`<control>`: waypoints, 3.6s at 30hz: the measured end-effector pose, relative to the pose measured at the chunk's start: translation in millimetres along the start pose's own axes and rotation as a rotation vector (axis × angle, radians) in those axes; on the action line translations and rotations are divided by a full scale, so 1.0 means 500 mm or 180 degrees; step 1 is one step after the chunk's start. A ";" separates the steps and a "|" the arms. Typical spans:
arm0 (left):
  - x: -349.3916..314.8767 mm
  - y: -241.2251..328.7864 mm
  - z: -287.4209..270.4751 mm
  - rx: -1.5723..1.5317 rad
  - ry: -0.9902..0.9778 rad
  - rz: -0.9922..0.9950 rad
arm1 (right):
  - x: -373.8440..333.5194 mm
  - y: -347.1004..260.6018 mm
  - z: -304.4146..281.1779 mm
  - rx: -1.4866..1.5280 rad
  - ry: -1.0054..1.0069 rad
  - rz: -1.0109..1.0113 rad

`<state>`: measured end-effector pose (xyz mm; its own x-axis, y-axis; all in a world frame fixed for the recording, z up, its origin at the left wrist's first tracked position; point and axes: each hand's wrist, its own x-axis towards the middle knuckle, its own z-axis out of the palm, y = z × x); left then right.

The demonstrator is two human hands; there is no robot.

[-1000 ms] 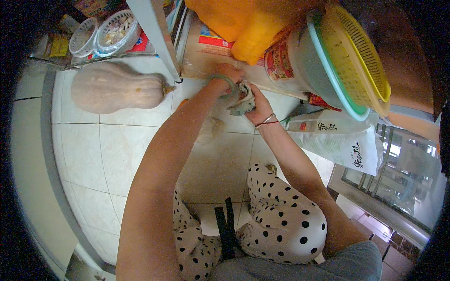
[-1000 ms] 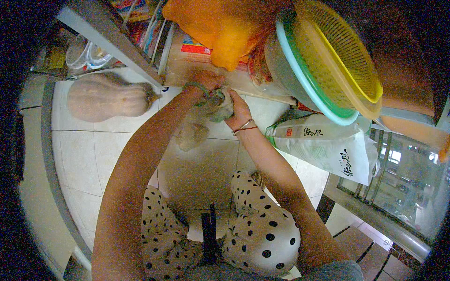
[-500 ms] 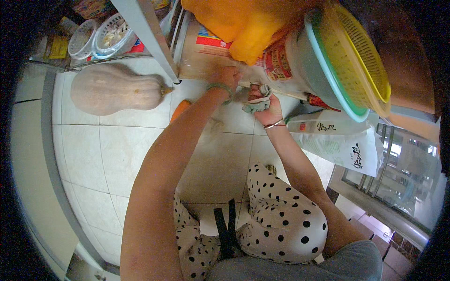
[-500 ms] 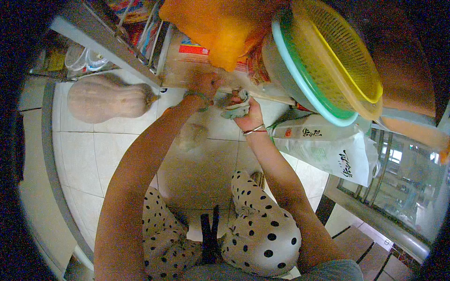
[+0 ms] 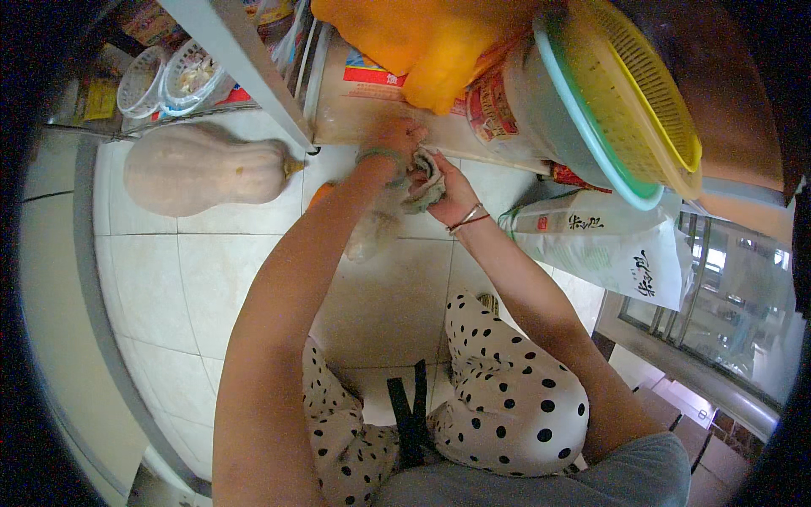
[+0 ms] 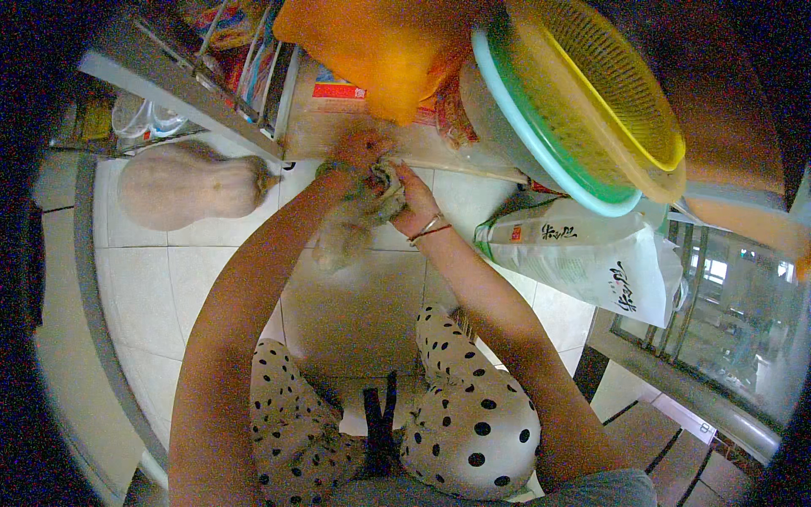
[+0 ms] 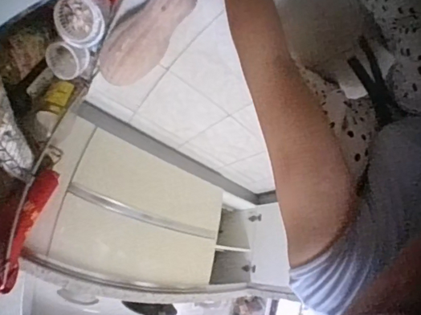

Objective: The person sits on the floor and wipes a specific area of the tiled floor with a cloth. They repeatedly rub the same spot near a metal shelf leg and a large butternut squash, occasionally adjusting the cloth in their hands.

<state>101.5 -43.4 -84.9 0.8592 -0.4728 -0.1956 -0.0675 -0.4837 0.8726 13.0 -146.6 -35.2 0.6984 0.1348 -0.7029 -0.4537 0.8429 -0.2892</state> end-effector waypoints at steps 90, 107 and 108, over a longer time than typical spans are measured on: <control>-0.029 0.054 -0.028 -0.0965 -0.0355 -0.0827 | 0.021 -0.043 -0.061 0.0401 -0.0530 0.0542; -0.077 0.080 0.003 -0.2186 0.0374 -0.1396 | -0.158 -0.108 -0.114 -0.1238 -0.0535 -0.0484; -0.076 0.083 0.010 -0.2499 0.0379 -0.1464 | -0.156 -0.113 -0.122 -0.1222 -0.0505 -0.0439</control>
<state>63.4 -49.2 -43.5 0.7655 -0.2576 -0.5896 0.6207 0.0546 0.7821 -49.9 -236.3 -3.5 0.8297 0.1381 -0.5409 -0.5021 0.6080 -0.6150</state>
